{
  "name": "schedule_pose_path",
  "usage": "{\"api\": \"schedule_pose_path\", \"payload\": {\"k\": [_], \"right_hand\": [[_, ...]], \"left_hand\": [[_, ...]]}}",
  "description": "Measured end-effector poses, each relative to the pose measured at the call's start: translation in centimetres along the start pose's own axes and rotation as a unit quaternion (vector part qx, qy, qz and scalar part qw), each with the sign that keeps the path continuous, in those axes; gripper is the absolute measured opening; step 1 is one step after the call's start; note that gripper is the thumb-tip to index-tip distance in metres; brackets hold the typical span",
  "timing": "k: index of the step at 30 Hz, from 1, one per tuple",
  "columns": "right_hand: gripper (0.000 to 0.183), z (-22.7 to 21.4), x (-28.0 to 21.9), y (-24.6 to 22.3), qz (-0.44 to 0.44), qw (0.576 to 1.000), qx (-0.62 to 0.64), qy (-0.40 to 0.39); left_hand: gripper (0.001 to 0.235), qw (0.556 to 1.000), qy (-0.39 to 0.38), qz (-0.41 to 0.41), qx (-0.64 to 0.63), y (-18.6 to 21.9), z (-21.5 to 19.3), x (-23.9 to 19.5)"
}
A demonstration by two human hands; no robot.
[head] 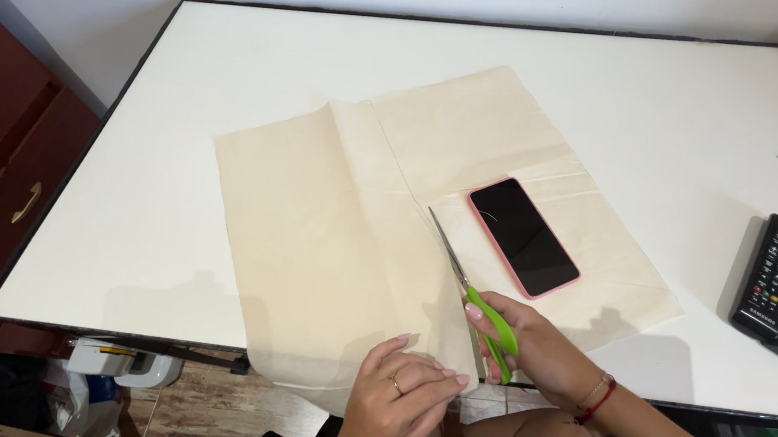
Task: Cutting fabric into strips using scissors on a desk
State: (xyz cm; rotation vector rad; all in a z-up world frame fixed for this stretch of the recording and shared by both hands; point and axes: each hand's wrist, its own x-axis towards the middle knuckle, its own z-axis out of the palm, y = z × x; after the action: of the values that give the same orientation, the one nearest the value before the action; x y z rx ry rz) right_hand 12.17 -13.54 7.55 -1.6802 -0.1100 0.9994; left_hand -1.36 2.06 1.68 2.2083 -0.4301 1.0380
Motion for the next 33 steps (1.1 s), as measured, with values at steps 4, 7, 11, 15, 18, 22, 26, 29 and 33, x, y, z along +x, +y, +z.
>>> {"api": "schedule_pose_path", "payload": {"k": [4,7,11,15,18,22,26,29,33], "right_hand": [[0.028,0.1,0.0,-0.1,0.000,1.000,-0.011,0.001],[0.029,0.2,-0.1,-0.3,0.002,1.000,-0.006,-0.004],[0.027,-0.2,0.4,0.7,-0.035,0.999,-0.037,-0.014],[0.031,0.6,-0.2,-0.3,0.031,0.998,-0.039,0.022],[0.034,1.1,-0.5,-1.0,0.044,0.999,-0.003,0.023],[0.043,1.5,-0.6,-0.9,0.055,0.997,-0.021,0.053],[0.044,2.0,-1.0,-1.7,0.079,0.995,-0.026,0.057],[0.039,1.9,-0.8,-1.1,0.043,0.997,-0.026,0.057],[0.040,2.1,-0.7,-1.0,0.052,0.997,0.003,0.064]], "left_hand": [[0.018,1.000,-0.004,0.001,0.001,-0.1,0.1,-0.1],[0.019,1.000,-0.015,0.005,-0.003,0.0,-0.1,0.0],[0.024,0.998,-0.050,-0.008,-0.025,-1.7,-0.5,1.2],[0.058,0.962,-0.208,-0.165,0.071,-6.4,-1.5,6.3],[0.086,0.881,-0.357,-0.273,0.146,-9.9,-1.5,7.8],[0.089,0.848,-0.400,-0.293,0.186,-11.3,-1.7,5.6],[0.089,0.856,-0.377,-0.276,0.220,-11.7,-1.6,4.3],[0.088,0.872,-0.342,-0.264,0.231,-12.1,-1.1,3.6],[0.091,0.876,-0.338,-0.250,0.235,-12.0,-1.3,3.6]]}}
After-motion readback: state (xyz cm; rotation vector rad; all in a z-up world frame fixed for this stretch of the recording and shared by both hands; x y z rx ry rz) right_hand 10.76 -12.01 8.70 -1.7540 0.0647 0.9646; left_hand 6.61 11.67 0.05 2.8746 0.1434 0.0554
